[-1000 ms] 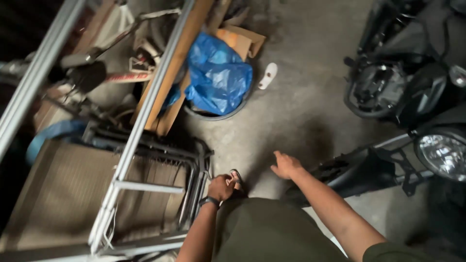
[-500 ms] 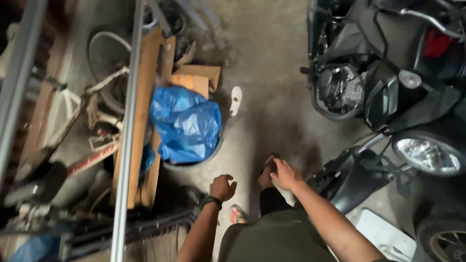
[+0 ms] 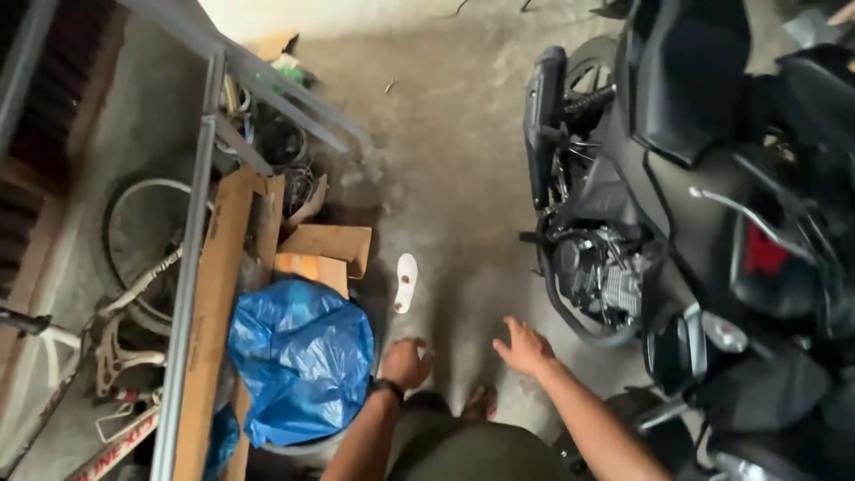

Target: Disassembling and inspecting parts from a motorcycle engine or component tray.

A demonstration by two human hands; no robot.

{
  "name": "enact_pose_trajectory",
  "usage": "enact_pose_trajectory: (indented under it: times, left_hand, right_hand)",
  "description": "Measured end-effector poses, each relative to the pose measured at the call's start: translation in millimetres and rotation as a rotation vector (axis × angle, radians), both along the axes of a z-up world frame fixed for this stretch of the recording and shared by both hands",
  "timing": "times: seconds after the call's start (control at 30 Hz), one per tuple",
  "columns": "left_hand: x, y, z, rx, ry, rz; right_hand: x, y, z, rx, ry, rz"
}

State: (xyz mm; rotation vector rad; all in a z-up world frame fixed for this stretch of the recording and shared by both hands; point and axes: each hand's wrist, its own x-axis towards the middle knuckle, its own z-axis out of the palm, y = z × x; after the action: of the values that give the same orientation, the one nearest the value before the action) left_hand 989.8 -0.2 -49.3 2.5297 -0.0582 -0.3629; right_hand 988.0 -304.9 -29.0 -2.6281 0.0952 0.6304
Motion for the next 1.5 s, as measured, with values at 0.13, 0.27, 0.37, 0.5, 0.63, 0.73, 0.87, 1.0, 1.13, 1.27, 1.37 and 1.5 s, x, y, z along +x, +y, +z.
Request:
enact_pose_trajectory:
  times: [0.13,0.27,0.37,0.5,0.63,0.73,0.87,1.0,1.13,1.27,1.37,1.5]
  left_hand:
    - [76.6,-13.7,39.7,-0.016,-0.016,0.004]
    - [169.9,-16.5,28.1,0.022,0.046,0.057]
    - [243.8,-17.0,14.5,0.03,0.012,0.011]
    - [354.1,-15.2,34.1,0.072,0.088,-0.117]
    - [450.7,-17.4,28.3,0.026,0.007,-0.156]
    - [500.1,-18.2,33.2,0.006,0.033,-0.176]
    - [581.9,-41.2,31.1,0.0,-0.013,-0.184]
    - [672.4,-66.1,24.6,0.082,0.08,-0.225]
    - [750.7,-77.3,16.6,0.168,0.058,-0.244]
    - [905.6,-141.0,22.6,0.143,-0.034,-0.246]
    - [963.4,-175.9,44.0,0.114,-0.126,-0.235]
    - [1073.3,-245.3,100.2,-0.024,-0.299,-0.243]
  right_hand:
    - [85.2,-5.9,-1.4,0.044,-0.218,0.008]
    - [178.2,-0.9,0.6,0.055,-0.186,-0.037]
    - [243.7,-0.8,-5.9,0.024,-0.237,-0.023]
    - [343.0,-5.6,19.3,-0.069,-0.195,0.013]
    - [432.9,-8.1,35.3,-0.045,-0.217,-0.03]
    - [469.7,-0.8,34.9,0.013,-0.243,-0.122]
    - [542.4,-16.3,38.7,-0.029,-0.257,-0.133]
    - [638.0,-49.7,20.5,-0.009,-0.402,-0.068]
    - [707.2,-68.0,5.7,0.12,-0.197,-0.185]
    - [863.8,-138.4,26.9,0.048,-0.402,-0.13]
    - [914.5,-155.3,45.8,0.063,-0.417,-0.119]
    - [1017.1,-200.4,81.1,0.059,-0.52,-0.132]
